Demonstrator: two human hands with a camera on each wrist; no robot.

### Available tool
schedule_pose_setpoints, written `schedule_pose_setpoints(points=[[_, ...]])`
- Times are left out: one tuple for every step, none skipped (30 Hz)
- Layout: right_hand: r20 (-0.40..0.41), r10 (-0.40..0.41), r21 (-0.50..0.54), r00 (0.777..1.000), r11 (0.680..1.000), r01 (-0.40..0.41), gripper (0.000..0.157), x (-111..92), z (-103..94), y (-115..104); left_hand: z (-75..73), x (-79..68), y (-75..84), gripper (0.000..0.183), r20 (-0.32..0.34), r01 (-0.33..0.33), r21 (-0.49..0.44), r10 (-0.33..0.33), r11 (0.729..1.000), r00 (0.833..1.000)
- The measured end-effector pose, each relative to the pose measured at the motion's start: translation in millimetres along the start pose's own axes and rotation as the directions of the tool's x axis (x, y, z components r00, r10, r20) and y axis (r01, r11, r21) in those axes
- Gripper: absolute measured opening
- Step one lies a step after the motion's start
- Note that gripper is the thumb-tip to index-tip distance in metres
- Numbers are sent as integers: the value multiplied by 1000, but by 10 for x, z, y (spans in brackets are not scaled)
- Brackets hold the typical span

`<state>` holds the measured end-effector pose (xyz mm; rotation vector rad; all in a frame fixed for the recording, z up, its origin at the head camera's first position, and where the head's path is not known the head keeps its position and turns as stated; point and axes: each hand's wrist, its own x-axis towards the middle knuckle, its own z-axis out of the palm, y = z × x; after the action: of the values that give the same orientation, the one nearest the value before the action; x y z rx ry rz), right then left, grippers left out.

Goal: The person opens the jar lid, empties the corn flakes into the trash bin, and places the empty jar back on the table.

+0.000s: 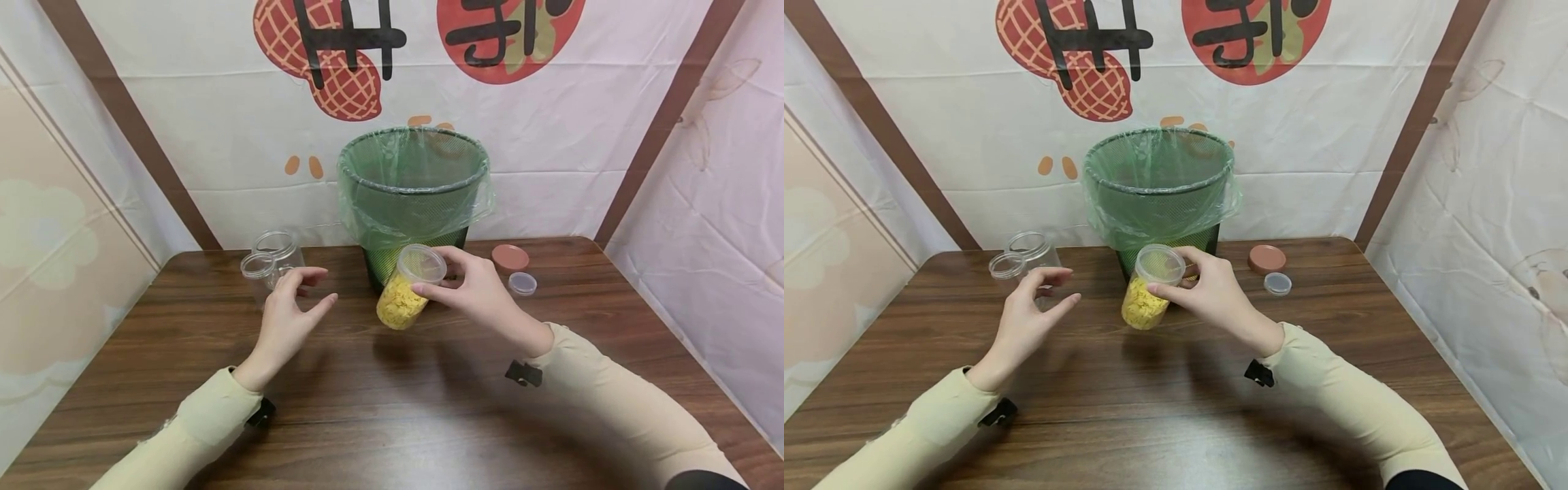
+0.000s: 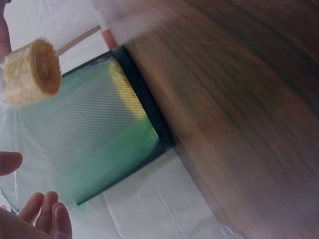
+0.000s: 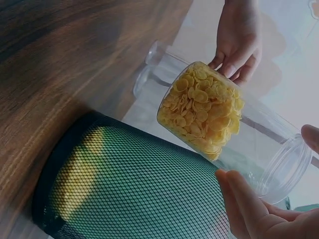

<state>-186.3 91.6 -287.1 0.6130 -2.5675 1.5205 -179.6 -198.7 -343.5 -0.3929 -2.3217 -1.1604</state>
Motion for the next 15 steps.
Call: schedule_pose_setpoints(points=[[-1,1,14,1000,1000,-1,52,-4,-16,-6,20,5,13,39,3,-7,-5,7,1000,1000],[0,1,31,1000,1000,-1,51,-9,-31,-14,41,9,27,39,6,-14,-9,14,1000,1000],[2,1,48,1000,999,-1,51,-14,-47,-22,63,12,41,40,9,-19,-13,20,1000,1000],[1,-2,60,1000,998,2,50,-19,-62,-29,84,14,56,41,13,-26,-21,27,999,1000],[-2,-5,69,1000,998,5,50,-25,-77,-37,106,17,70,41,16,-34,-29,34,999,999],[-4,-9,79,1000,997,10,49,-30,-92,-43,128,20,84,42,19,-42,-40,43,998,999],[-6,-12,90,1000,996,12,49,-34,-106,-46,145,23,103,43,24,-49,-52,51,997,998],[-6,-15,100,1000,995,16,49,-38,-120,-50,160,25,123,43,30,-57,-63,59,996,998],[-6,-19,107,1000,994,19,49,-41,-133,-50,176,28,142,44,38,-67,-72,70,995,997],[-8,-22,111,1000,994,22,49,-42,-147,-48,192,30,160,45,45,-78,-81,82,994,996],[-10,-22,111,1000,994,23,49,-44,-160,-48,207,32,177,46,55,-89,-85,94,992,994],[-6,-15,122,1000,992,16,49,-45,-174,-46,222,34,194,47,65,-101,-88,107,991,992],[-3,-6,131,1000,991,6,49,-47,-187,-46,236,36,210,49,76,-112,-90,119,990,990],[1,5,142,1000,990,-5,49,-49,-200,-48,251,37,225,50,88,-123,-91,131,988,987],[5,15,150,1000,988,-16,49,-49,-212,-44,268,37,237,51,98,-134,-89,143,987,985]])
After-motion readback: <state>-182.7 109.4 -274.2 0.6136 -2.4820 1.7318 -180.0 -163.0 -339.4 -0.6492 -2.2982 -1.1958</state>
